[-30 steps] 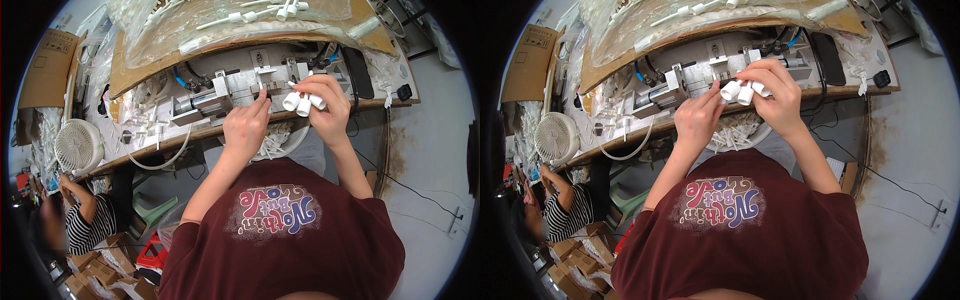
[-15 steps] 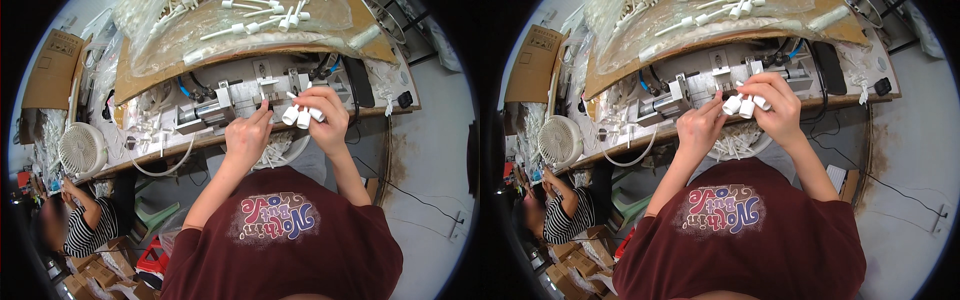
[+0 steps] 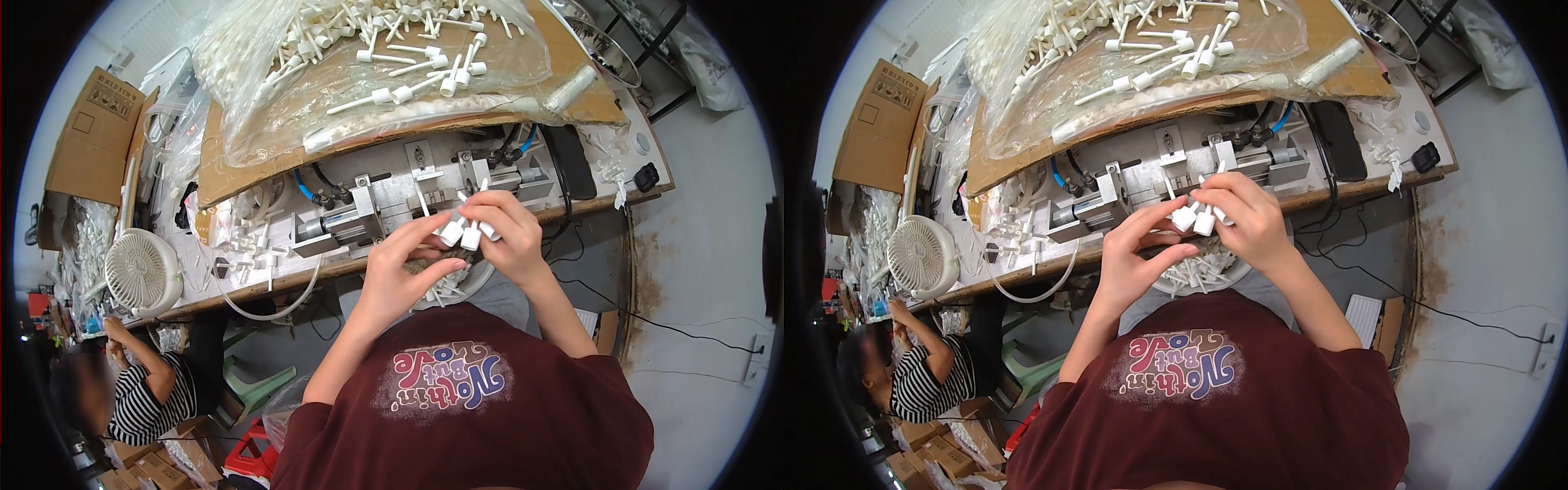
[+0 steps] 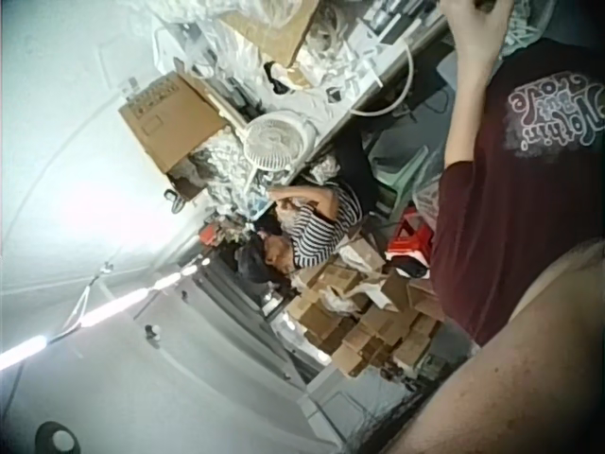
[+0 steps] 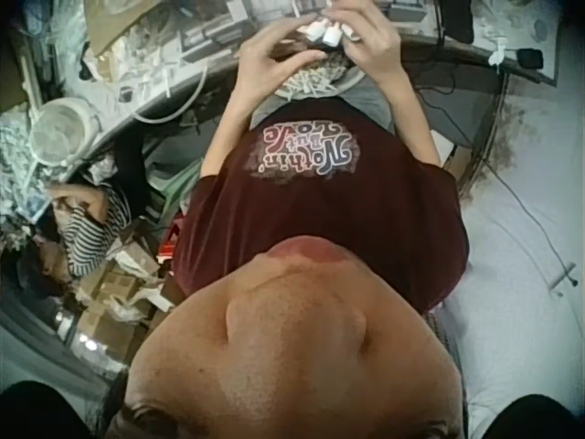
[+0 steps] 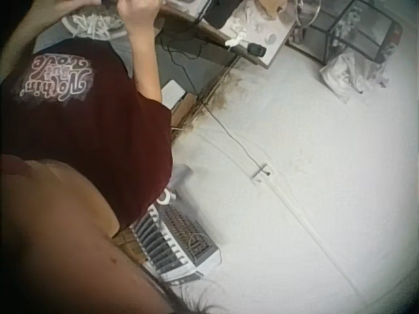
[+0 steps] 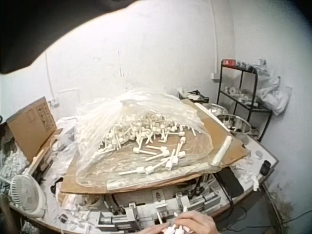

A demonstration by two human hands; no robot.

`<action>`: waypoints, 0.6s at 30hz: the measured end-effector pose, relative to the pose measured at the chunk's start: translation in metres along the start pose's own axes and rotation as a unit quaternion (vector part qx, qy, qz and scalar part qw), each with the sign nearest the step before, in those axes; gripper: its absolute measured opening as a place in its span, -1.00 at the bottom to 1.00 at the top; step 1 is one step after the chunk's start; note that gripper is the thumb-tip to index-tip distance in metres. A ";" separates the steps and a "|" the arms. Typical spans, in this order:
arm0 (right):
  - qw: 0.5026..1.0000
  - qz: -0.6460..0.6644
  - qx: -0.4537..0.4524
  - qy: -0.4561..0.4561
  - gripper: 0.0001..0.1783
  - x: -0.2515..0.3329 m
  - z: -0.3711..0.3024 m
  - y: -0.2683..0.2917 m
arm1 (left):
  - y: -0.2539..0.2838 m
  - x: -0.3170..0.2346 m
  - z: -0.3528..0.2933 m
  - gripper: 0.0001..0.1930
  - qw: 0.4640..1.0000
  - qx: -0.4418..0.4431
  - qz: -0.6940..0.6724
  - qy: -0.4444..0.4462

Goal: Manually assemble small white plastic pump or nozzle components using a jig or small pneumatic press on a workbench.

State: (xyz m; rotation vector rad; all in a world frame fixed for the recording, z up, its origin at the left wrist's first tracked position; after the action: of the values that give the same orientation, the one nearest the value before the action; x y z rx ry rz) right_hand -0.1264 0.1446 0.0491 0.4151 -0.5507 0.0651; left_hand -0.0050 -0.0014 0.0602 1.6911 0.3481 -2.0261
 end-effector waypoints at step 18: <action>0.996 0.000 -0.072 -0.053 -0.70 0.003 -0.001 -0.009 | 0.000 0.047 -0.006 -0.73 0.892 -0.059 0.362 -0.266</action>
State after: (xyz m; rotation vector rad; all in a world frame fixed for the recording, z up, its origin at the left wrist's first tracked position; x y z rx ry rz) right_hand -0.1219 0.1367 0.0464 0.2794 -0.6554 0.0042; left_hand -0.0055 -0.0074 0.0134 0.9138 -0.3080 -1.7272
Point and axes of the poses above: each hand's wrist, its own z-axis towards the middle knuckle, its own y-axis out of the back of the hand, x = y × z, the point moved 1 cm from there along z, towards the middle knuckle, and after that the axes turned 11 degrees about -x, right-handed, at the moved point
